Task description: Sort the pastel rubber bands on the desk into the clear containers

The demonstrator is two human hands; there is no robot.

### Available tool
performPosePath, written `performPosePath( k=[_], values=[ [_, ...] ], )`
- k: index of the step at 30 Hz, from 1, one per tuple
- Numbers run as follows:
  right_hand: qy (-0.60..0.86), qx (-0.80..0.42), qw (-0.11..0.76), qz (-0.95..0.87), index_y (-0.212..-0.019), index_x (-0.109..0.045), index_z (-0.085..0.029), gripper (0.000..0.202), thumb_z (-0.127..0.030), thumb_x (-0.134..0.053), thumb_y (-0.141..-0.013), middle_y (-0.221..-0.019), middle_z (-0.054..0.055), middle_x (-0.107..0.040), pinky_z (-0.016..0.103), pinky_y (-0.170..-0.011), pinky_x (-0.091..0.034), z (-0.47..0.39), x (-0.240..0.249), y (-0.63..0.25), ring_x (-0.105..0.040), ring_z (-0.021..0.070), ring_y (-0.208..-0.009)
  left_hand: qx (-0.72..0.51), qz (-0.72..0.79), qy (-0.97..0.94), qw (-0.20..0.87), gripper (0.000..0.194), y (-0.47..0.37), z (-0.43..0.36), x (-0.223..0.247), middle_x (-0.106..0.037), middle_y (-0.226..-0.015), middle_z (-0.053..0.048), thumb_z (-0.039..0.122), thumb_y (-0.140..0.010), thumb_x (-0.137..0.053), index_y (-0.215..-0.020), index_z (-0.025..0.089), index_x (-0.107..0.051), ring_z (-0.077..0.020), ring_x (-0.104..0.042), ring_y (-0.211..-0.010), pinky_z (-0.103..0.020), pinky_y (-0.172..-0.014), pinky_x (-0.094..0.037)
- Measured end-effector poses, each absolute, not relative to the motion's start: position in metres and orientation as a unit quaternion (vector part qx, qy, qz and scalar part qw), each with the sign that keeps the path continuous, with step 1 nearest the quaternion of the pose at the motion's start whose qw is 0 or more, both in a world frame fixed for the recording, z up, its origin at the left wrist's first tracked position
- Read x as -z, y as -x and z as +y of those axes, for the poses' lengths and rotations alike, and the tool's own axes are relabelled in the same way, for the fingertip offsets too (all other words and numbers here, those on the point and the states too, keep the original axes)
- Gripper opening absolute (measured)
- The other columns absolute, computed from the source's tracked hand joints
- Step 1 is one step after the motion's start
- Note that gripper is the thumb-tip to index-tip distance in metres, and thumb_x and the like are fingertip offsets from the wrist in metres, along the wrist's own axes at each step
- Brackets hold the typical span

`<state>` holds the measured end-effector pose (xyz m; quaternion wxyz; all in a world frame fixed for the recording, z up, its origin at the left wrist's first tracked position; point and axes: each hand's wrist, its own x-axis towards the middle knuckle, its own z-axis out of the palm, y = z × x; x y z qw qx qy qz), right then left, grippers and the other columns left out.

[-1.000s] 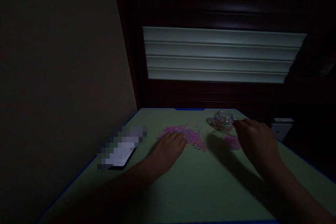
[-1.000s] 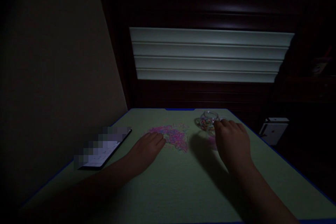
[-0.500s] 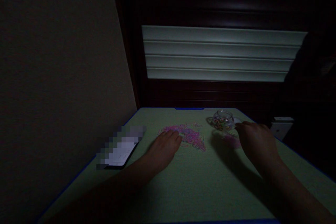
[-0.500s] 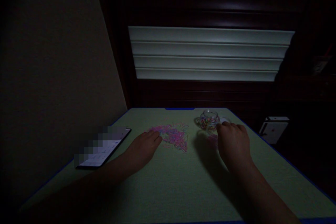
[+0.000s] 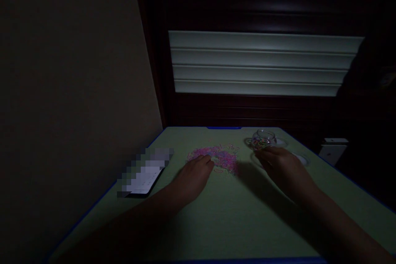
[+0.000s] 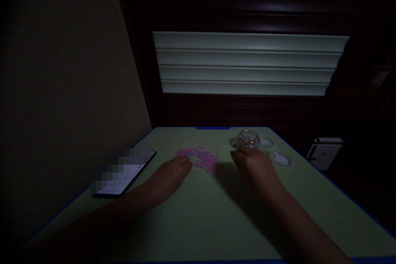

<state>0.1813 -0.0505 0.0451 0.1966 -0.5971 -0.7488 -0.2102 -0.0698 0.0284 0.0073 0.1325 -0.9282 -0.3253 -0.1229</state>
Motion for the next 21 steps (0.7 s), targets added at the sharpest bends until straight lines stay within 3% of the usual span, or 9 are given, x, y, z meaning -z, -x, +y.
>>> performPosePath(
  k=[5, 21],
  values=[
    [0.538, 0.182, 0.179, -0.804, -0.095, -0.069, -0.017, 0.025, -0.011, -0.047, -0.087, -0.090, 0.009, -0.068, 0.030, -0.072, -0.046, -0.0482, -0.0391, -0.1765, -0.062, 0.0191, -0.081, 0.129, -0.312, 0.934, 0.115, 0.020, 0.0677, 0.0303, -0.0022, -0.056, -0.095, -0.006, 0.012, -0.092, -0.038, -0.093, 0.016, -0.057, -0.0172, -0.054, -0.087, -0.030, -0.076, -0.046],
    [0.513, 0.131, 0.167, -0.832, -0.089, -0.067, -0.017, 0.019, -0.012, -0.049, -0.086, -0.084, 0.007, -0.065, 0.028, -0.070, -0.044, -0.0475, -0.0376, -0.1730, -0.060, 0.0174, -0.078, 0.114, -0.323, 0.934, 0.102, 0.021, 0.0636, 0.0299, 0.0005, -0.054, -0.097, -0.006, 0.006, -0.087, -0.037, -0.095, 0.015, -0.053, -0.0181, -0.053, -0.086, -0.030, -0.075, -0.046]
  ],
)
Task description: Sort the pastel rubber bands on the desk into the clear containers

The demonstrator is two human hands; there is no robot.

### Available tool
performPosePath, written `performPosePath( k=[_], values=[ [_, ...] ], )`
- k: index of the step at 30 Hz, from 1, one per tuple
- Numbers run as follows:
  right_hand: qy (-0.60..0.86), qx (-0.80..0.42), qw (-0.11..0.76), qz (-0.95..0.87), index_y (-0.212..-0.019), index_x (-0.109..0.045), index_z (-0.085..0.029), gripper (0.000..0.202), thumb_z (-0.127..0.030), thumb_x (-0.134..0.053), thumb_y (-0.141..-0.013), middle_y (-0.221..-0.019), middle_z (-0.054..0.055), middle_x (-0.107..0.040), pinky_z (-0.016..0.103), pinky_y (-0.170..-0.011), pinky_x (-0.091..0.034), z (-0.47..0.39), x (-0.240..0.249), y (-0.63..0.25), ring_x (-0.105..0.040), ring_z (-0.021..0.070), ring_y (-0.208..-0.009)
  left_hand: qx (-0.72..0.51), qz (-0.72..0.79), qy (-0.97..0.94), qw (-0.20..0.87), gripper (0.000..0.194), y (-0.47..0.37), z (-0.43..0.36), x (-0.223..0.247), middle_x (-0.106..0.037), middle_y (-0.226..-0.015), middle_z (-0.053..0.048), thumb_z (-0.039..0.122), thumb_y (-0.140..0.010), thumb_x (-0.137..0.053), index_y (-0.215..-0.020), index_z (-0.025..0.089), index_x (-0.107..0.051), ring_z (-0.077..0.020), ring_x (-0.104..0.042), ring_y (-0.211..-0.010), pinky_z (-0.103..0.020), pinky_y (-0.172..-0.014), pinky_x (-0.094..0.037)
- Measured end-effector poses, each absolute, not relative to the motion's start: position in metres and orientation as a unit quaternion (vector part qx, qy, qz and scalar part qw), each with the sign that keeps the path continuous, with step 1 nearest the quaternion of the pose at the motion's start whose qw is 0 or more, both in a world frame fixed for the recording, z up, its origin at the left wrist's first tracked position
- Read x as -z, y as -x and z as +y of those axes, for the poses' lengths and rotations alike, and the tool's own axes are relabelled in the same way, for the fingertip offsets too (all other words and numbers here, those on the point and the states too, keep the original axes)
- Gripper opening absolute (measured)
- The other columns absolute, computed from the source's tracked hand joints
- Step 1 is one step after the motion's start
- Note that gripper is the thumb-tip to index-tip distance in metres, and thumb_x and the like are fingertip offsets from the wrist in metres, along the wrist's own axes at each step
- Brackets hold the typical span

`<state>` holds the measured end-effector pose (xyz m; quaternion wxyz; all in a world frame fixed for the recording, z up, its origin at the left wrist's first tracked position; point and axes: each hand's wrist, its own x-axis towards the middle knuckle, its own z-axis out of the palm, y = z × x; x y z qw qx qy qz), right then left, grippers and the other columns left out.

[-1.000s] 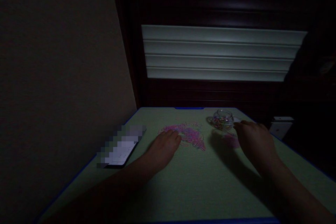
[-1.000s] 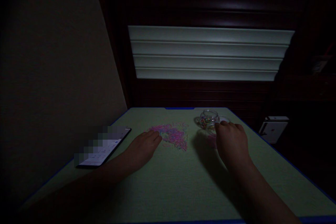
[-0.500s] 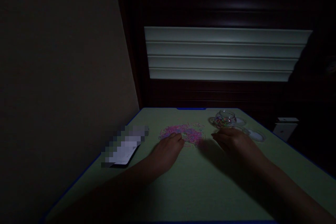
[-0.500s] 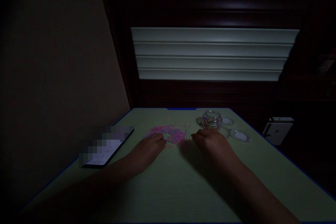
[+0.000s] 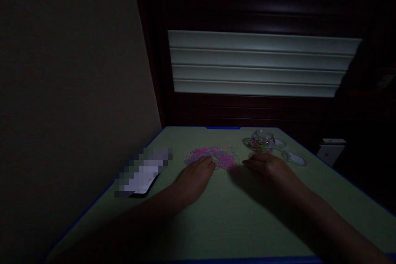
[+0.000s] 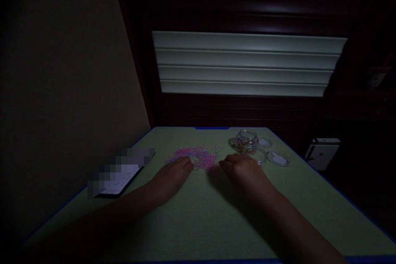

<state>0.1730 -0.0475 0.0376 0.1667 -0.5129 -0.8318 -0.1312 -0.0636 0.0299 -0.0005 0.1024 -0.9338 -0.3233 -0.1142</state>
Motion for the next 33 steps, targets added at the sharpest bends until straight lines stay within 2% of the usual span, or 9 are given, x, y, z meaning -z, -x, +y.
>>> performPosePath(
  k=[5, 9, 16, 25, 33],
  values=[
    [0.495, 0.122, 0.206, -0.835, -0.094, -0.067, -0.016, 0.023, -0.011, -0.046, -0.088, -0.085, 0.008, -0.065, 0.028, -0.072, -0.045, -0.048, -0.035, -0.171, -0.060, 0.0169, -0.079, 0.144, -0.313, 0.932, 0.113, 0.020, 0.058, 0.024, 0.003, -0.052, -0.096, -0.005, 0.005, -0.087, -0.036, -0.096, 0.016, -0.049, -0.0175, -0.052, -0.083, -0.029, -0.070, -0.046],
    [0.474, 0.122, 0.237, -0.839, -0.104, -0.066, -0.015, 0.024, -0.015, -0.046, -0.089, -0.085, 0.008, -0.065, 0.028, -0.071, -0.045, -0.049, -0.034, -0.167, -0.060, 0.0168, -0.079, 0.167, -0.282, 0.933, 0.145, 0.019, 0.053, 0.020, 0.002, -0.052, -0.095, -0.004, 0.004, -0.087, -0.038, -0.097, 0.017, -0.048, -0.0177, -0.052, -0.084, -0.030, -0.073, -0.047],
    [0.461, 0.106, 0.230, -0.851, -0.109, -0.064, -0.016, 0.025, -0.021, -0.051, -0.088, -0.089, 0.008, -0.066, 0.029, -0.072, -0.045, -0.048, -0.031, -0.161, -0.060, 0.0170, -0.081, 0.203, -0.207, 0.930, 0.225, 0.019, 0.052, 0.014, -0.001, -0.054, -0.097, -0.006, 0.007, -0.089, -0.042, -0.105, 0.014, -0.048, -0.0192, -0.053, -0.087, -0.032, -0.075, -0.048],
    [0.457, 0.117, 0.205, -0.858, -0.098, -0.067, -0.018, 0.019, -0.017, -0.053, -0.087, -0.079, 0.004, -0.064, 0.027, -0.064, -0.040, -0.049, -0.032, -0.159, -0.057, 0.0151, -0.071, 0.193, -0.171, 0.933, 0.252, 0.013, 0.051, 0.016, -0.001, -0.055, -0.097, -0.006, 0.008, -0.090, -0.042, -0.099, 0.014, -0.049, -0.0183, -0.053, -0.087, -0.031, -0.074, -0.048],
    [0.451, 0.114, 0.200, -0.862, -0.091, -0.066, -0.019, 0.016, -0.012, -0.052, -0.085, -0.080, 0.003, -0.063, 0.025, -0.064, -0.038, -0.046, -0.025, -0.159, -0.055, 0.0141, -0.071, 0.189, -0.167, 0.936, 0.246, 0.010, 0.050, 0.013, -0.004, -0.054, -0.092, -0.004, 0.009, -0.088, -0.046, -0.097, 0.014, -0.049, -0.0188, -0.052, -0.084, -0.031, -0.071, -0.047]
  ],
)
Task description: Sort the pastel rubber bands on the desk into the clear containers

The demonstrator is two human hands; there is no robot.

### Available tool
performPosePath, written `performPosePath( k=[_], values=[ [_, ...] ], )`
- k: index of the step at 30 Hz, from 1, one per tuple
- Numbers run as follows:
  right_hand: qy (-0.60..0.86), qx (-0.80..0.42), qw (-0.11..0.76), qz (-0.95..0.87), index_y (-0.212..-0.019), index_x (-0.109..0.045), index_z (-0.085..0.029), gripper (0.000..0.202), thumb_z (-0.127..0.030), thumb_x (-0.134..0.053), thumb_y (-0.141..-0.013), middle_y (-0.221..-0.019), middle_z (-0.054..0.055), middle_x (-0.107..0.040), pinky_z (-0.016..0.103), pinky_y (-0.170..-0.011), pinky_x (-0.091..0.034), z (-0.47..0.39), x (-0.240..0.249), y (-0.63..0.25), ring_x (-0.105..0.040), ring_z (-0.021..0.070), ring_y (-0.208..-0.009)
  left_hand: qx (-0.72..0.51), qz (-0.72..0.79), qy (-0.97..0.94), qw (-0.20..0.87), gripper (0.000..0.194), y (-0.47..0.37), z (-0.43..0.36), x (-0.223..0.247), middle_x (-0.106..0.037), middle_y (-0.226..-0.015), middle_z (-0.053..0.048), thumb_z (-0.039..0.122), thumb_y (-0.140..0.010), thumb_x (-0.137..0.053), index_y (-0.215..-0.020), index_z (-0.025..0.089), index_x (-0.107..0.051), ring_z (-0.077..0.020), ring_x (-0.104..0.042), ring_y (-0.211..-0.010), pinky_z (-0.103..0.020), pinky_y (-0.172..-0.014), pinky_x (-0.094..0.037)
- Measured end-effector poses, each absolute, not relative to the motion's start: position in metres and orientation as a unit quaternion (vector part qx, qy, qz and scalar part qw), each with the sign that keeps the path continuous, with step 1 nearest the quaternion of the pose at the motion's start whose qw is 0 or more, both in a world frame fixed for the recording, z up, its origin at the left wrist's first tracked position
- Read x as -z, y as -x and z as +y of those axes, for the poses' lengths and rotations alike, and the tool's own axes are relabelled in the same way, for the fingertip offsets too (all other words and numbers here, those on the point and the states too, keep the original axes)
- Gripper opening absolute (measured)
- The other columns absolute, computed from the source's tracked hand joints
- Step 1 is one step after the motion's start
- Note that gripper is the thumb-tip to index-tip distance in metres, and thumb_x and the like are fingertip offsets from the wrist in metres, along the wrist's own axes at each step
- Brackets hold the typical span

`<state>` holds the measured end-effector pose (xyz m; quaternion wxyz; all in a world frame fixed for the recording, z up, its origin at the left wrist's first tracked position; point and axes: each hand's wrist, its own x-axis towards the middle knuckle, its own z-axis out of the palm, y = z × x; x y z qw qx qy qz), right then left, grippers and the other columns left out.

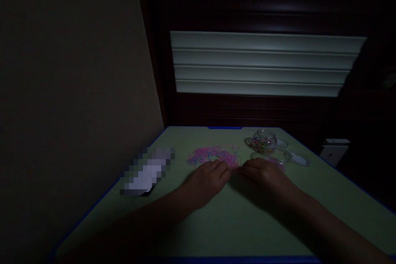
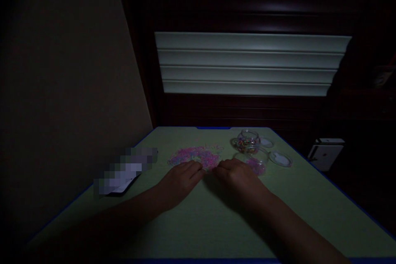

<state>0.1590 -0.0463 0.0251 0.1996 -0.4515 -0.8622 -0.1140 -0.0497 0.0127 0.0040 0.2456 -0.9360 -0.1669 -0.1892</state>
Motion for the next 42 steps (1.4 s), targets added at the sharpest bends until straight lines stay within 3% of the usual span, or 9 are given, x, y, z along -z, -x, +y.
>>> performPosePath(
  k=[12, 18, 23, 29, 42],
  values=[
    [0.461, 0.131, 0.194, -0.856, -0.083, -0.063, -0.015, 0.016, -0.010, -0.048, -0.086, -0.076, 0.004, -0.060, 0.025, -0.063, -0.038, -0.049, -0.030, -0.154, -0.053, 0.0133, -0.069, 0.165, -0.187, 0.941, 0.231, 0.009, 0.049, 0.011, -0.004, -0.054, -0.088, -0.004, 0.008, -0.088, -0.045, -0.092, 0.015, -0.049, -0.0193, -0.053, -0.082, -0.032, -0.068, -0.046],
    [0.519, 0.195, 0.139, -0.821, -0.082, -0.064, -0.016, 0.019, -0.006, -0.047, -0.083, -0.076, 0.005, -0.061, 0.025, -0.062, -0.037, -0.048, -0.039, -0.168, -0.055, 0.0149, -0.069, 0.151, -0.212, 0.939, 0.225, 0.013, 0.049, 0.012, -0.002, -0.055, -0.090, -0.004, 0.006, -0.086, -0.047, -0.094, 0.016, -0.049, -0.0199, -0.053, -0.083, -0.034, -0.072, -0.047],
    [0.631, 0.272, 0.115, -0.718, -0.102, -0.063, -0.014, 0.028, -0.006, -0.049, -0.079, -0.097, 0.013, -0.065, 0.031, -0.068, -0.041, -0.053, -0.051, -0.186, -0.060, 0.0233, -0.084, 0.148, -0.212, 0.940, 0.222, 0.012, 0.050, 0.013, 0.000, -0.055, -0.089, -0.004, 0.006, -0.086, -0.048, -0.093, 0.016, -0.050, -0.0203, -0.052, -0.084, -0.034, -0.073, -0.046],
    [0.701, 0.314, 0.081, -0.635, -0.077, -0.063, -0.014, 0.021, -0.005, -0.044, -0.079, -0.077, 0.012, -0.064, 0.032, -0.059, -0.037, -0.057, -0.053, -0.199, -0.059, 0.0228, -0.069, 0.149, -0.210, 0.940, 0.222, 0.012, 0.051, 0.015, 0.001, -0.055, -0.089, -0.004, 0.006, -0.085, -0.048, -0.093, 0.015, -0.050, -0.0203, -0.052, -0.084, -0.034, -0.071, -0.046],
    [0.715, 0.302, 0.057, -0.628, -0.074, -0.063, -0.014, 0.022, -0.004, -0.044, -0.078, -0.075, 0.012, -0.065, 0.033, -0.056, -0.035, -0.057, -0.048, -0.201, -0.061, 0.0248, -0.067, 0.143, -0.228, 0.939, 0.215, 0.014, 0.051, 0.015, 0.002, -0.055, -0.089, -0.004, 0.005, -0.086, -0.045, -0.092, 0.016, -0.050, -0.0205, -0.053, -0.085, -0.034, -0.074, -0.046]
  ],
)
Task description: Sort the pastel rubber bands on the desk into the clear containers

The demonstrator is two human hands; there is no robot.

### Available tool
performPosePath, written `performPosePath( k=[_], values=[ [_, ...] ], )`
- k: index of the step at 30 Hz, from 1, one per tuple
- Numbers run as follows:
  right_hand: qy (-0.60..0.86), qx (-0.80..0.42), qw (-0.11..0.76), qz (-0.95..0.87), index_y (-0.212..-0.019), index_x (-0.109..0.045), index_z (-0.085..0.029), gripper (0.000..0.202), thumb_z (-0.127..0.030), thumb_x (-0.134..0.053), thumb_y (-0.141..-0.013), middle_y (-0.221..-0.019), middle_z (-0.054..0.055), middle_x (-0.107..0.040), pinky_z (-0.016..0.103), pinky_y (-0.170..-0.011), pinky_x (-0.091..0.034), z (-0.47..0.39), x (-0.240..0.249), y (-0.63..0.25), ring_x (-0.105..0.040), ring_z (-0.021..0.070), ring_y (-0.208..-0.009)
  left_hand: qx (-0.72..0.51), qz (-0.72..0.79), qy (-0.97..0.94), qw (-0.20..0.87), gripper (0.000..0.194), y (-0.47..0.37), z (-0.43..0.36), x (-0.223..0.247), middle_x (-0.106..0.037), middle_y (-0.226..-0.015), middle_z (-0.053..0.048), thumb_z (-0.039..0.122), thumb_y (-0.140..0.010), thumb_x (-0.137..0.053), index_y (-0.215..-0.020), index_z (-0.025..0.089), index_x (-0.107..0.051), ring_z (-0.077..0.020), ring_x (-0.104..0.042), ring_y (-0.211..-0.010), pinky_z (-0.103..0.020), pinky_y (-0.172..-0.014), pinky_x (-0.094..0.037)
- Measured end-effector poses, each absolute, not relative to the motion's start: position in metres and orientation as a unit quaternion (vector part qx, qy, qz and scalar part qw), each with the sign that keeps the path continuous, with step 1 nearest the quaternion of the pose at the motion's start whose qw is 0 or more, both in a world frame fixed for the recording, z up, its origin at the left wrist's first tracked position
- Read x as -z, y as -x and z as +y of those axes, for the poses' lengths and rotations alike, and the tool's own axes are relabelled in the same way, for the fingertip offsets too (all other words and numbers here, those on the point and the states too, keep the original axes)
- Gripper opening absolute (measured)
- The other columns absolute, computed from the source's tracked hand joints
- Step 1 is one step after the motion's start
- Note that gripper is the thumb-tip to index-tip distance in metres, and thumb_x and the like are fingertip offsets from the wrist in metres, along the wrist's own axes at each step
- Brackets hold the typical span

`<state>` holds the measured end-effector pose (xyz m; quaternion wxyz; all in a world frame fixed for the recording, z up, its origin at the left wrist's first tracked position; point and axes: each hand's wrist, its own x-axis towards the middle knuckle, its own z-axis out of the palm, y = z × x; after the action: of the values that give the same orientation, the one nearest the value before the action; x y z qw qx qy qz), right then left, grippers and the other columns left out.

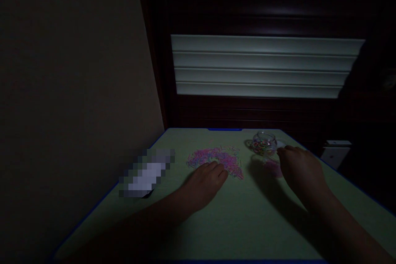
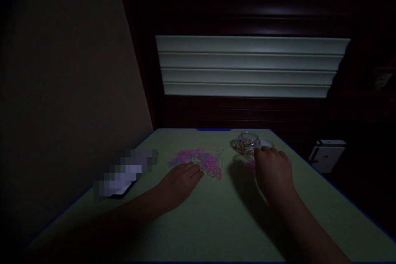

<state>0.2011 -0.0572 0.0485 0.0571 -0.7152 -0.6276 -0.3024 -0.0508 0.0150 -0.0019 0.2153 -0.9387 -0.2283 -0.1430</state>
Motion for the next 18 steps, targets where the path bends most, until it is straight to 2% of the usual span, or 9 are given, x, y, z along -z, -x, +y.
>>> performPosePath(
  k=[8, 12, 18],
  values=[
    [0.624, 0.280, 0.121, -0.720, -0.089, -0.065, -0.016, 0.021, -0.011, -0.046, -0.083, -0.090, 0.010, -0.067, 0.030, -0.064, -0.040, -0.054, -0.051, -0.187, -0.061, 0.0208, -0.077, 0.154, -0.262, 0.935, 0.181, 0.017, 0.059, 0.024, -0.001, -0.056, -0.092, -0.005, 0.004, -0.085, -0.045, -0.093, 0.016, -0.053, -0.0196, -0.053, -0.087, -0.034, -0.079, -0.047],
    [0.534, 0.229, 0.106, -0.807, -0.080, -0.066, -0.017, 0.021, -0.010, -0.046, -0.085, -0.081, 0.007, -0.066, 0.029, -0.067, -0.041, -0.046, -0.043, -0.182, -0.060, 0.0177, -0.074, 0.170, -0.309, 0.923, 0.155, 0.019, 0.072, 0.035, -0.010, -0.057, -0.095, -0.006, 0.003, -0.087, -0.040, -0.091, 0.015, -0.055, -0.0180, -0.054, -0.089, -0.033, -0.082, -0.047],
    [0.517, 0.111, 0.143, -0.837, -0.085, -0.066, -0.019, 0.020, -0.014, -0.046, -0.087, -0.075, 0.004, -0.062, 0.024, -0.062, -0.038, -0.049, -0.038, -0.175, -0.057, 0.0134, -0.069, 0.174, -0.319, 0.919, 0.152, 0.021, 0.080, 0.044, -0.007, -0.059, -0.099, -0.008, 0.006, -0.088, -0.040, -0.094, 0.014, -0.058, -0.0181, -0.054, -0.092, -0.035, -0.085, -0.046]
  ],
)
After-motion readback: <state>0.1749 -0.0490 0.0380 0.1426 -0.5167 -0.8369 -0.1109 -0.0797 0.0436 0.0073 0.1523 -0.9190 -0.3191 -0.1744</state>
